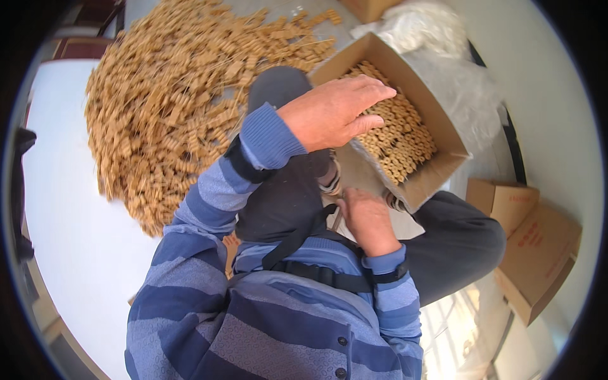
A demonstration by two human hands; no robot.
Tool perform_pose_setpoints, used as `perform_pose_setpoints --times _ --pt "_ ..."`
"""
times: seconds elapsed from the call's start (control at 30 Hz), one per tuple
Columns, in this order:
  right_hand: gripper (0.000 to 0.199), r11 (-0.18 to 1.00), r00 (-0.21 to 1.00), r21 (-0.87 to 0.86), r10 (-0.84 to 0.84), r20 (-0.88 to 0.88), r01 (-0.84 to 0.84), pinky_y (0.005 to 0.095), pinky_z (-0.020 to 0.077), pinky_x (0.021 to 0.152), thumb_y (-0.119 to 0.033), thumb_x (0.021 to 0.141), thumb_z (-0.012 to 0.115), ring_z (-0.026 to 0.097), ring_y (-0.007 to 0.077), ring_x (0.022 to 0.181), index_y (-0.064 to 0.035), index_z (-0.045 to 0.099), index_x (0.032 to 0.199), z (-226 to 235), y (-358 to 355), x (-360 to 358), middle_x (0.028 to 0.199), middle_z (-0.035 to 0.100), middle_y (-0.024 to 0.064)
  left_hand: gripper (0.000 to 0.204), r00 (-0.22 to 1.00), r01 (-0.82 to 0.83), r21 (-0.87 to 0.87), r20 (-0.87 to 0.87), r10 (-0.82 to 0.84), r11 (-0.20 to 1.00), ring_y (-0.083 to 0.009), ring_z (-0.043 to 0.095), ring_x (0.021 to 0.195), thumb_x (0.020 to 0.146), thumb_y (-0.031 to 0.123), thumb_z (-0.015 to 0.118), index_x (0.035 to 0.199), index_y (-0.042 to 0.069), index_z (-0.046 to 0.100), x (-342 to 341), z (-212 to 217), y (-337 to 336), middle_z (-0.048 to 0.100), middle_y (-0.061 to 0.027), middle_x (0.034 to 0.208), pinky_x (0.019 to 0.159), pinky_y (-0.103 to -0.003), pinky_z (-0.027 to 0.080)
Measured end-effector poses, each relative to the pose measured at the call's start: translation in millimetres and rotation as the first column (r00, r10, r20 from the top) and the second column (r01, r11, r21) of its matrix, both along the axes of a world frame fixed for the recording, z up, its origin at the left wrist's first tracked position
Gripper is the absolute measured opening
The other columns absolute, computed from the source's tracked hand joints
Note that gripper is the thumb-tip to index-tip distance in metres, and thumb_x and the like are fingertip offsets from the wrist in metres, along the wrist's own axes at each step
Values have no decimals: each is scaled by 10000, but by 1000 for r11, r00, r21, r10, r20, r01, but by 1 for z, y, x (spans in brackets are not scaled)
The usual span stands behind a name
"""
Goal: The person sits on the floor and repeatedly picks up small cylindrical snack pieces, threading them onto thin wooden sticks. The person then places the completed skewers into a cardboard box.
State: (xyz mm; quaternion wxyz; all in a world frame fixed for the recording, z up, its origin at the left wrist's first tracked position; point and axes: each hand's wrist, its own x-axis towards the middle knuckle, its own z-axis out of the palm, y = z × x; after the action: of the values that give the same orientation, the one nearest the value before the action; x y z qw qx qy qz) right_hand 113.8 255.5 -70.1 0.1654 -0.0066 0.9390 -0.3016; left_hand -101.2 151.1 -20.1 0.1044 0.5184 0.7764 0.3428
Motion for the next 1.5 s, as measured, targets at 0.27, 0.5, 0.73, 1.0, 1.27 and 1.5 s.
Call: perform_pose_setpoints --times 0.27,0.5,0.73,1.0,1.27,1.5 --pt "307 999 994 -26 33 108 -30 434 526 842 -209 967 623 659 386 996 -9 645 1199 13 -24 -12 1095 687 210 428 38 -948 -260 485 874 186 -156 656 969 990 255 622 1358 42 567 63 -131 -384 662 -108 1149 810 -305 564" --pt "289 1000 978 1 -23 208 23 416 536 816 -169 987 587 683 382 953 -4 648 1216 32 -53 -42 1032 703 225 285 -712 -702 -629 599 367 -334 -201 676 703 935 122 623 1205 29 623 204 -310 -508 684 -100 967 566 -315 579" --pt "260 995 981 82 36 190 -53 389 520 842 -148 1004 574 675 382 947 49 635 1162 47 -70 -76 1050 691 243 451 -716 -648 -715 452 532 -263 -289 702 837 841 189 738 1231 4 608 196 -375 -499 680 -168 1032 697 -394 591" --pt "180 979 957 179 41 288 -96 414 508 777 -111 991 572 655 393 869 34 620 1085 46 -79 -95 960 672 246 977 -641 -497 -763 1 768 -414 -392 340 1437 785 563 738 1469 -46 399 150 -410 -544 398 -280 1517 1175 -438 317" --pt "186 977 950 154 97 296 -148 477 502 751 -92 961 561 627 472 886 12 599 1110 38 -89 -105 939 657 269 1182 -754 -213 -759 -273 597 -615 -369 299 1454 707 590 789 1553 0 210 156 -404 -548 318 -242 1550 1189 -467 294" --pt "191 950 928 232 119 353 -210 494 505 775 -31 909 559 627 475 910 19 611 1087 27 -87 -103 972 662 264 1051 -728 -327 -857 -39 684 -397 -447 448 1326 697 478 812 1486 -33 343 169 -423 -580 347 -312 1490 1113 -457 410"
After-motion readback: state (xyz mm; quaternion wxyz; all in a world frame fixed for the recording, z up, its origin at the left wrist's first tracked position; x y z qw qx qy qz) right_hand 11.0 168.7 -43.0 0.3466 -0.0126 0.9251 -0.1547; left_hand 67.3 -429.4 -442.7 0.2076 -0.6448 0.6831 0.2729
